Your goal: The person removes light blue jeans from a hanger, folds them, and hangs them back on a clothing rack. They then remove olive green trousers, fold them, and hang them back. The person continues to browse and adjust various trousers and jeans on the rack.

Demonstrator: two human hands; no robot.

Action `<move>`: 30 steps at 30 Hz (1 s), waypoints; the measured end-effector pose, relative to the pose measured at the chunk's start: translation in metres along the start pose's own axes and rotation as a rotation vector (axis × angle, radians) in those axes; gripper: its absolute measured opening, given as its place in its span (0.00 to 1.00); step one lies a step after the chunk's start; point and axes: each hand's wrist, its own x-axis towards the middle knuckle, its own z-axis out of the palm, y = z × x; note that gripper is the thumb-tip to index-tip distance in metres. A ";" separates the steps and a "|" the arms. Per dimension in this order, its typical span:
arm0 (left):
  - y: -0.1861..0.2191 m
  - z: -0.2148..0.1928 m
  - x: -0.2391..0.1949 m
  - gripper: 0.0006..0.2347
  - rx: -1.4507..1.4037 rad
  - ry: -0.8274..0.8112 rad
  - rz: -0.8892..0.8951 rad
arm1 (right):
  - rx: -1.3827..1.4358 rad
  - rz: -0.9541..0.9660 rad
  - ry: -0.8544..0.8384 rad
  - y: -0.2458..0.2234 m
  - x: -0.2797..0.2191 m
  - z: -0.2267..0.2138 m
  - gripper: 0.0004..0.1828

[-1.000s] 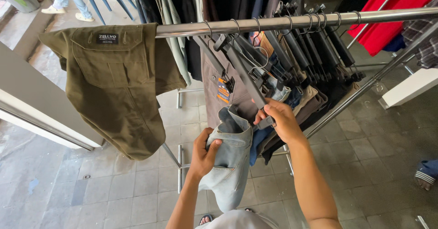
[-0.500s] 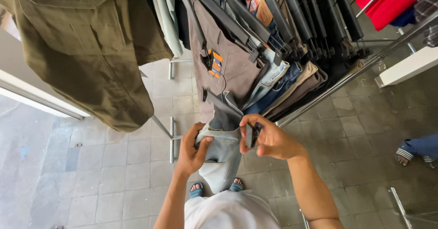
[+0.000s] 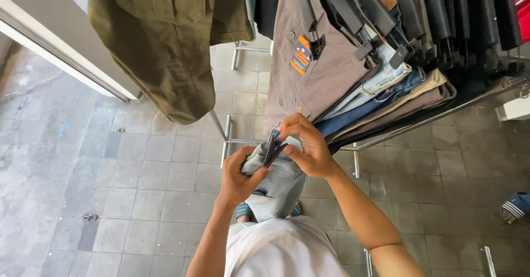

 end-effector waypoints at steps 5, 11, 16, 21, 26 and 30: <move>-0.016 -0.019 -0.010 0.07 -0.069 0.036 0.034 | 0.312 -0.034 0.005 -0.008 0.009 0.047 0.19; 0.031 -0.048 0.010 0.07 -0.066 0.041 0.170 | 0.363 0.012 0.039 -0.009 0.030 0.044 0.27; 0.028 -0.062 0.006 0.07 -0.054 0.057 0.104 | 0.258 -0.042 -0.320 -0.036 0.041 0.062 0.25; -0.005 -0.080 -0.011 0.10 -0.032 0.122 0.042 | 0.262 -0.023 -0.084 -0.025 0.036 0.062 0.20; 0.021 -0.087 0.005 0.11 -0.012 0.080 0.039 | -0.002 -0.135 0.012 -0.054 0.066 0.043 0.22; 0.043 -0.087 0.017 0.04 -0.027 0.039 0.039 | -0.192 -0.169 -0.002 -0.071 0.068 0.066 0.18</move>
